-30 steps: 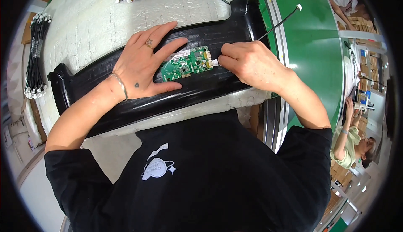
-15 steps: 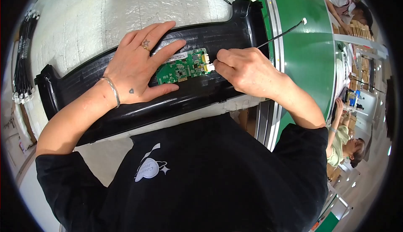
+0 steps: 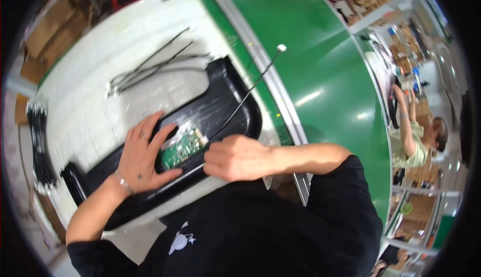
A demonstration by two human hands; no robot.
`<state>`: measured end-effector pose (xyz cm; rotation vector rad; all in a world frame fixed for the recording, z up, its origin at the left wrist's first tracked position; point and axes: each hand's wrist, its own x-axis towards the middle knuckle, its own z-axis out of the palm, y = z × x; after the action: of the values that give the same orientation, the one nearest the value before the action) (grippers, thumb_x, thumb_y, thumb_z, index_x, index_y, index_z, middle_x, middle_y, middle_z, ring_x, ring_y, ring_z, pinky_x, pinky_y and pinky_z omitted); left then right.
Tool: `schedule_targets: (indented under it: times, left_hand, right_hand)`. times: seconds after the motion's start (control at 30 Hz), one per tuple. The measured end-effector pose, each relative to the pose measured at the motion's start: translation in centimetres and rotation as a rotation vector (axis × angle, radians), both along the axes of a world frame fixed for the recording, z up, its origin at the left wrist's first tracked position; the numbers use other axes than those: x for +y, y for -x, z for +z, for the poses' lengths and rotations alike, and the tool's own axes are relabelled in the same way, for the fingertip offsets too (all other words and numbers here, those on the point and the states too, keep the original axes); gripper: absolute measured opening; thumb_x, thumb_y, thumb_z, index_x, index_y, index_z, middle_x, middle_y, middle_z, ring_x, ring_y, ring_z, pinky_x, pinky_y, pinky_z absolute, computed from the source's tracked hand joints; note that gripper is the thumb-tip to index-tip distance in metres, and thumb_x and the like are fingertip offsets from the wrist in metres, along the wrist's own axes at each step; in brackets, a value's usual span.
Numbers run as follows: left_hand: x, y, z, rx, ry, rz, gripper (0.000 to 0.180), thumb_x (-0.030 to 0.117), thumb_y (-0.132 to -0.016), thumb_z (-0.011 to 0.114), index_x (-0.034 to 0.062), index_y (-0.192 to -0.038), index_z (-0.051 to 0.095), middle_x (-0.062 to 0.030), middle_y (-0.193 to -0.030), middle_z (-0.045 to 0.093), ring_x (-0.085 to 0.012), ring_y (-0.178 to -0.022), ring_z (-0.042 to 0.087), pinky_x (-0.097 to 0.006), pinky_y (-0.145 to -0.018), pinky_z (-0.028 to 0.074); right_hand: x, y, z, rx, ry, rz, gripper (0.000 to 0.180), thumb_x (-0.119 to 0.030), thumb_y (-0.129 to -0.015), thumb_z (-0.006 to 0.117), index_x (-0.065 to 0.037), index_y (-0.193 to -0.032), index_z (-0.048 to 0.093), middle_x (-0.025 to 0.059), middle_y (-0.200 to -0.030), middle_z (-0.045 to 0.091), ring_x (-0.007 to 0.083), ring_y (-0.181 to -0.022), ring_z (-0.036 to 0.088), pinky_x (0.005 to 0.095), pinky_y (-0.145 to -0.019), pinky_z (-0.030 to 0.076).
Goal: Connect wires to circuit boards and assemble electronic components on a factory production line.
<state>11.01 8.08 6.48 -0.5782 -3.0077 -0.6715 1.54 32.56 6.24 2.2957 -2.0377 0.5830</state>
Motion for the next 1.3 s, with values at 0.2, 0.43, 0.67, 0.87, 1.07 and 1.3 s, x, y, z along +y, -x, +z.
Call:
schedule_targets:
  times: [0.2, 0.43, 0.67, 0.87, 1.07, 1.3]
  left_hand:
    - [1.3, 1.1, 13.6, 0.250, 0.063, -0.054, 0.058, 0.025, -0.066, 0.075, 0.0024, -0.115, 0.057, -0.0219, -0.129, 0.048, -0.0439, -0.120, 0.043, -0.050, -0.099, 0.037]
    - [1.2, 1.1, 10.7, 0.218, -0.126, -0.141, 0.047, 0.021, -0.068, 0.075, 0.0013, -0.108, 0.059, -0.0209, -0.122, 0.052, -0.0401, -0.107, 0.052, -0.046, -0.091, 0.043]
    - [3.7, 3.2, 2.8, 0.081, -0.202, -0.247, 0.049, 0.022, -0.069, 0.075, 0.0041, -0.112, 0.059, -0.0194, -0.124, 0.050, -0.0387, -0.112, 0.049, -0.043, -0.094, 0.041]
    - [2.6, 6.5, -0.6, 0.190, -0.096, -0.152, 0.055, 0.021, -0.072, 0.072, 0.0062, -0.122, 0.053, -0.0191, -0.132, 0.046, -0.0417, -0.122, 0.041, -0.051, -0.102, 0.032]
    - [-3.1, 11.0, -5.4, 0.216, 0.208, 0.430, 0.056, 0.027, -0.082, 0.062, 0.0026, -0.130, 0.046, -0.0189, -0.141, 0.039, -0.0392, -0.132, 0.032, -0.050, -0.108, 0.023]
    - [-3.3, 11.1, -4.0, 0.338, 0.080, 0.313, 0.033, 0.015, -0.085, 0.058, 0.0039, -0.116, 0.056, -0.0155, -0.130, 0.050, -0.0354, -0.121, 0.044, -0.045, -0.101, 0.034]
  right_hand:
    - [4.5, 2.4, 3.5, 0.152, 0.254, -0.291, 0.021, -0.017, -0.070, 0.071, -0.009, -0.067, 0.051, 0.0014, -0.065, 0.044, 0.0162, -0.057, 0.049, 0.0284, -0.044, 0.040]
    - [14.2, 12.1, 3.6, 0.316, 0.264, -1.117, 0.023, -0.019, -0.072, 0.073, -0.004, -0.071, 0.055, 0.0115, -0.070, 0.056, 0.0317, -0.069, 0.060, 0.0419, -0.058, 0.048]
    - [21.0, 24.6, -1.6, 0.386, -0.034, -1.572, 0.031, -0.029, -0.077, 0.070, -0.008, -0.100, 0.064, 0.0102, -0.095, 0.065, 0.0278, -0.094, 0.059, 0.0393, -0.081, 0.051]
    - [6.3, 21.4, 1.1, 0.204, 0.603, -1.117, 0.043, -0.014, -0.070, 0.070, -0.006, -0.110, 0.058, 0.0134, -0.106, 0.060, 0.0322, -0.101, 0.054, 0.0417, -0.091, 0.044]
    - [-10.6, 12.2, -2.9, -0.169, 0.750, -0.609, 0.036, -0.009, -0.070, 0.066, -0.003, -0.104, 0.057, 0.0118, -0.105, 0.057, 0.0306, -0.105, 0.053, 0.0421, -0.095, 0.040]
    - [-11.5, 9.2, -4.9, -0.136, 0.476, -0.546, 0.033, -0.006, -0.071, 0.062, -0.004, -0.103, 0.057, 0.0114, -0.102, 0.055, 0.0297, -0.099, 0.052, 0.0390, -0.088, 0.041]
